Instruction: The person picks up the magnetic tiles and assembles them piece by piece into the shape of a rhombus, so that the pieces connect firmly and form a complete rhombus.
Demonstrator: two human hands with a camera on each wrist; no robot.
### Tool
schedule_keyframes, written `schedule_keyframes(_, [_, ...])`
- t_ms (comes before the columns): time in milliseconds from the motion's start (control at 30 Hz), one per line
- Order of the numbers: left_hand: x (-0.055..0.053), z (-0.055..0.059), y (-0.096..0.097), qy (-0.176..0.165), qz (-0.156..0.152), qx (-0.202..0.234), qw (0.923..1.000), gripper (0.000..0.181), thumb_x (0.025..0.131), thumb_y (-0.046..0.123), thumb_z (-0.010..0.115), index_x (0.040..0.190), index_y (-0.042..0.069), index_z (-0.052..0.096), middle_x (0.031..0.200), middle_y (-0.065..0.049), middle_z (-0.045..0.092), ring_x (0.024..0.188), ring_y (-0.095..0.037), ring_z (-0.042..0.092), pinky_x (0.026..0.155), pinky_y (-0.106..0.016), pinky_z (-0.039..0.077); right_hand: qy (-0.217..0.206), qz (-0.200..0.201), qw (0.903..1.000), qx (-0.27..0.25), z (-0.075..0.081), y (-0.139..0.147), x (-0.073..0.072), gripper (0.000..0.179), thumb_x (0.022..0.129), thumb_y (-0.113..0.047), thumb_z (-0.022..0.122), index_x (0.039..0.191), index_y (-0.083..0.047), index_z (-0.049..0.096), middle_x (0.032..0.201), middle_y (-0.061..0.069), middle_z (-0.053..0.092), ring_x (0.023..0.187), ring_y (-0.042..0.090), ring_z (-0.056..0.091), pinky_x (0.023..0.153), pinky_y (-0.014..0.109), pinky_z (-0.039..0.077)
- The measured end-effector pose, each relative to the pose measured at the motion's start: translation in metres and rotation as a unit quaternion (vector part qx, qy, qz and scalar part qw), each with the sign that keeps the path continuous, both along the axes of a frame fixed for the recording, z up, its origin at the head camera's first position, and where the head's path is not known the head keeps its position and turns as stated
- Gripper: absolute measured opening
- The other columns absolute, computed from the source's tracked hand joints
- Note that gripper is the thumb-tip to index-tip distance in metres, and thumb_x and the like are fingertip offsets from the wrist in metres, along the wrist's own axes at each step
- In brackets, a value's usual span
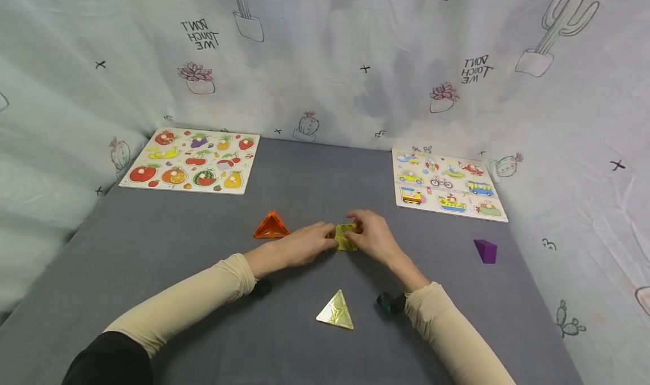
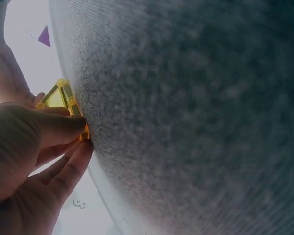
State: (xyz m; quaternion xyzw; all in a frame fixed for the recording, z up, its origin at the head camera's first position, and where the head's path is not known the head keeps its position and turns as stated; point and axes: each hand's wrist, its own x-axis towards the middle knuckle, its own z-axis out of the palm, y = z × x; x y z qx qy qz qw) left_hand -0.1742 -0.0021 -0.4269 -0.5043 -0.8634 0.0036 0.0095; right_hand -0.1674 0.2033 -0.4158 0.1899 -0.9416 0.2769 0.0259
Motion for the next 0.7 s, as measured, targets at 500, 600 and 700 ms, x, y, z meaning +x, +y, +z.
schedule_keyframes(500, [0.053,0.011,0.009,-0.025,-0.158,-0.082,0.9837,0.06,0.085,0.072,0.052,0.134,0.037,0.055,0.129,0.005,0.052,0.108,-0.01,0.051,0.084,-0.025,0.045,0.12,0.003,0.9912,0.057,-0.011,0.006,0.005,0.021,0.081,-0.003,0.076,0.102,-0.002,0.073,0.088,0.01,0.063,0.072,0.022,0.061,0.064,0.038,0.052])
schedule_keyframes(600, [0.061,0.01,0.007,-0.012,-0.18,-0.111,0.9774,0.061,0.085,0.072,0.052,0.137,0.04,0.052,0.134,0.006,0.049,0.116,-0.009,0.047,0.088,-0.024,0.044,0.121,0.001,0.9909,0.059,-0.011,0.01,0.003,0.021,0.08,-0.003,0.076,0.101,-0.002,0.073,0.088,0.011,0.063,0.072,0.023,0.061,0.064,0.039,0.052])
schedule_keyframes(700, [0.06,0.009,0.0,0.011,-0.152,-0.113,0.9818,0.053,0.09,0.063,0.054,0.137,0.037,0.053,0.13,0.006,0.051,0.114,-0.009,0.05,0.086,-0.024,0.046,0.123,0.0,0.9905,0.062,-0.011,0.015,0.001,0.021,0.079,-0.002,0.077,0.1,-0.001,0.073,0.087,0.011,0.063,0.071,0.023,0.061,0.064,0.039,0.051])
